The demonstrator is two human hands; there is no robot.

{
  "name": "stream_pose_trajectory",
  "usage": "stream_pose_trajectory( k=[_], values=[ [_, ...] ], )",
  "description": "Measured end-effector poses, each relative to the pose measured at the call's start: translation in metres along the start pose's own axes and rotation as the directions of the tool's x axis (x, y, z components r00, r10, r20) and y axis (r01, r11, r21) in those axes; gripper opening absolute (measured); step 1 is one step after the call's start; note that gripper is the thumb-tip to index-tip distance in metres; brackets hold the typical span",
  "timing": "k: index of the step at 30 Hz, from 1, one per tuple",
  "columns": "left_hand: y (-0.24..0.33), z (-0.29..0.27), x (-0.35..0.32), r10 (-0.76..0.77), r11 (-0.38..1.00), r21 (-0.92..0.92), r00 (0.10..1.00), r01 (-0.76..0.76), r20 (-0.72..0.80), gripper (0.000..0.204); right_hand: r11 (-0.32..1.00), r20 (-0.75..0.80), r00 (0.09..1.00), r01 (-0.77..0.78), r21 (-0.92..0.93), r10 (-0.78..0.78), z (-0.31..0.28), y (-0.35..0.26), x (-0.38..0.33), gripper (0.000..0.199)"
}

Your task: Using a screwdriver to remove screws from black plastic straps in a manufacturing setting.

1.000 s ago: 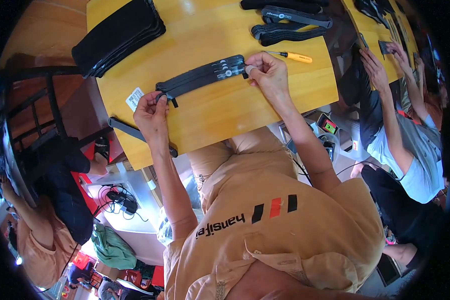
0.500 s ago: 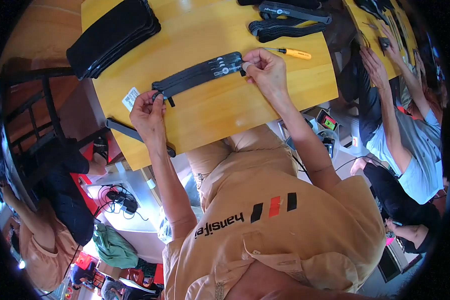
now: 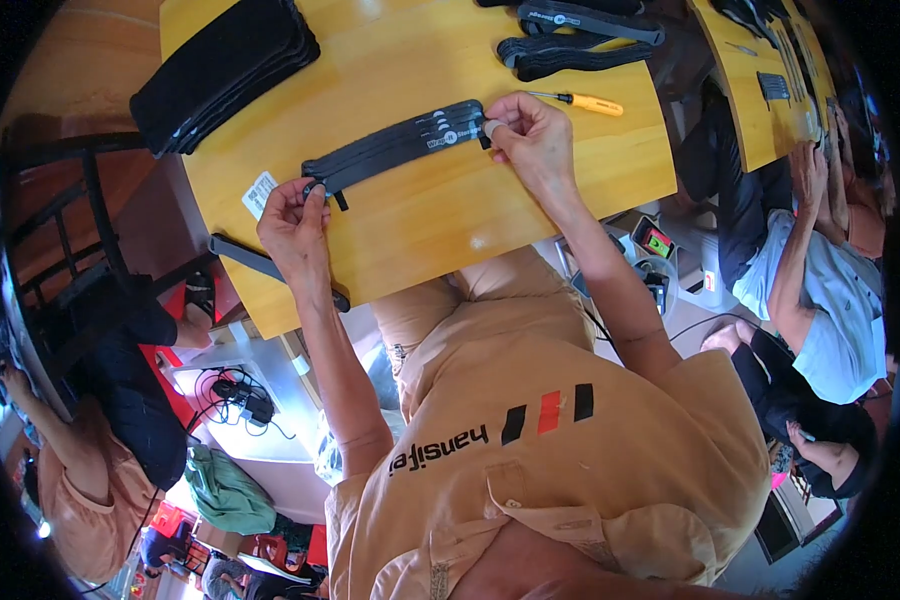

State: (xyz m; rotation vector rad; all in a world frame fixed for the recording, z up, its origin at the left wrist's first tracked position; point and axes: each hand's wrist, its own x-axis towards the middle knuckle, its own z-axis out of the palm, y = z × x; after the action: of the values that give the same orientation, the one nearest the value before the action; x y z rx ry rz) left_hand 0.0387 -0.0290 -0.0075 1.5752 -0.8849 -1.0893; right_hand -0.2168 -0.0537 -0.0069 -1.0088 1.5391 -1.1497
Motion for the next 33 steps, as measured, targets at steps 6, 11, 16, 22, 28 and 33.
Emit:
stream_pose_trajectory(
  k=[6,11,16,22,28,33],
  values=[
    [-0.0014,0.0019,0.0015,-0.01,1.0,0.021,1.0,0.01,-0.006,0.009,1.0,-0.002,1.0,-0.013,0.017,0.013,0.0006,0.0012,0.0015,0.011],
    [0.0003,0.0004,0.0003,0.001,1.0,0.016,1.0,-0.001,-0.016,0.009,0.999,0.001,1.0,-0.003,0.035,0.003,0.0028,0.0011,-0.0003,0.011],
    [-0.0003,0.001,0.0004,-0.028,1.0,0.01,0.999,0.028,-0.024,0.009,1.0,0.008,1.0,-0.002,0.022,0.002,0.0023,0.0011,-0.0006,0.01],
    [-0.0016,0.0018,0.0,-0.012,0.999,0.035,1.0,0.013,-0.021,0.009,1.0,0.002,1.0,0.013,-0.013,-0.013,0.0024,0.0004,-0.0011,0.009],
    [-0.0006,0.0048,-0.0007,-0.004,0.996,0.085,0.999,0.008,-0.045,0.008,1.0,-0.022,1.0,0.016,-0.011,-0.016,0.0051,-0.0005,-0.0007,0.01],
    [-0.0049,0.0051,-0.0001,0.03,0.996,0.084,0.999,-0.027,-0.034,0.01,0.998,-0.03,0.999,0.04,-0.055,-0.041,0.0053,-0.0008,-0.0013,0.01]
  ],
)
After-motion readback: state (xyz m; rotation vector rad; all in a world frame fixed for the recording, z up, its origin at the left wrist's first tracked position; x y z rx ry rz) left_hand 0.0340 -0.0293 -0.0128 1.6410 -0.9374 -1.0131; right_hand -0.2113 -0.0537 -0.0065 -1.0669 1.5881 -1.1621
